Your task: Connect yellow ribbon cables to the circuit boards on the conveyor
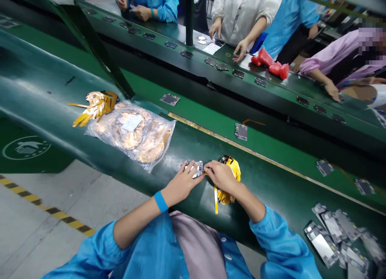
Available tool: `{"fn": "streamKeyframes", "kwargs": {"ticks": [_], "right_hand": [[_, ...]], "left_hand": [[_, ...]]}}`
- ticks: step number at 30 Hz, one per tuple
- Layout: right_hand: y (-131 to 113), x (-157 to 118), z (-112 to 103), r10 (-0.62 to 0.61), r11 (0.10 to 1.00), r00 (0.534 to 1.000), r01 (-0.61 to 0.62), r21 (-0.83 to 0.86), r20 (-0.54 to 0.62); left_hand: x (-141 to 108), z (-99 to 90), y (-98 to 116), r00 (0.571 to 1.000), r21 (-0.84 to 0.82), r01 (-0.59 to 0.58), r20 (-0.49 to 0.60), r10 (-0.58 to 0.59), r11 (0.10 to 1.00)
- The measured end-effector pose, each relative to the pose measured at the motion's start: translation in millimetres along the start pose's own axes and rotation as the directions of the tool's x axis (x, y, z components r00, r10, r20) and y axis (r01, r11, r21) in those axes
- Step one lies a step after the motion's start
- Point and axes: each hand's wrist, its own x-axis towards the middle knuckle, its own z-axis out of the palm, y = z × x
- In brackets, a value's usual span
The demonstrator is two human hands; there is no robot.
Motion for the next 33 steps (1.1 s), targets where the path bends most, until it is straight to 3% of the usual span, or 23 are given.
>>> {"fn": "streamKeyframes", "kwargs": {"ticks": [10, 13, 15, 17, 20, 25, 27, 30, 33], "right_hand": [[2, 1, 10, -0.026, 0.995, 1.000, 0.027, -0.097, 0.014], [5, -7, 9, -0.018, 1.000, 0.998, 0.017, -0.013, -0.066], [14, -17, 8, 0.032, 0.991, 0.981, -0.006, 0.137, -0.191], [29, -29, 8, 0.125, 0.953, 0.929, -0.014, 0.304, -0.348], [61, -47, 7, 0.301, 0.876, 0.799, -0.016, 0.482, -0.521], [114, -69, 10, 0.582, 0.742, 0.516, -0.020, 0.670, -0.629], [128, -74, 14, 0.645, 0.704, 0.430, -0.014, 0.710, -0.632], [138, -77, 21, 0.686, 0.666, 0.375, 0.019, 0.745, -0.623], [141, -75, 26, 0.689, 0.653, 0.374, 0.052, 0.755, -0.621]], "left_hand": [[0, -2.5, -1, 1.000, 0.009, -0.013, 0.004, 0.013, 1.000], [-1, -5.2, -3, 1.000, 0.029, -0.011, -0.024, 0.012, 1.000], [0, -8.6, -5, 0.999, 0.047, -0.009, -0.033, 0.010, 0.999], [2, -12.9, -9, 1.000, 0.068, -0.008, -0.028, 0.010, 0.998], [9, -19.8, -16, 1.000, 0.077, -0.011, 0.001, 0.010, 0.997], [23, -30.2, -28, 0.995, 0.083, -0.079, 0.068, 0.074, 0.993], [27, -38.0, -32, 0.989, 0.089, -0.136, 0.075, 0.130, 0.987], [41, -57.6, -40, 0.978, 0.107, -0.204, 0.060, 0.198, 0.973], [73, -80.8, -53, 0.973, 0.126, -0.230, 0.027, 0.229, 0.965]]}}
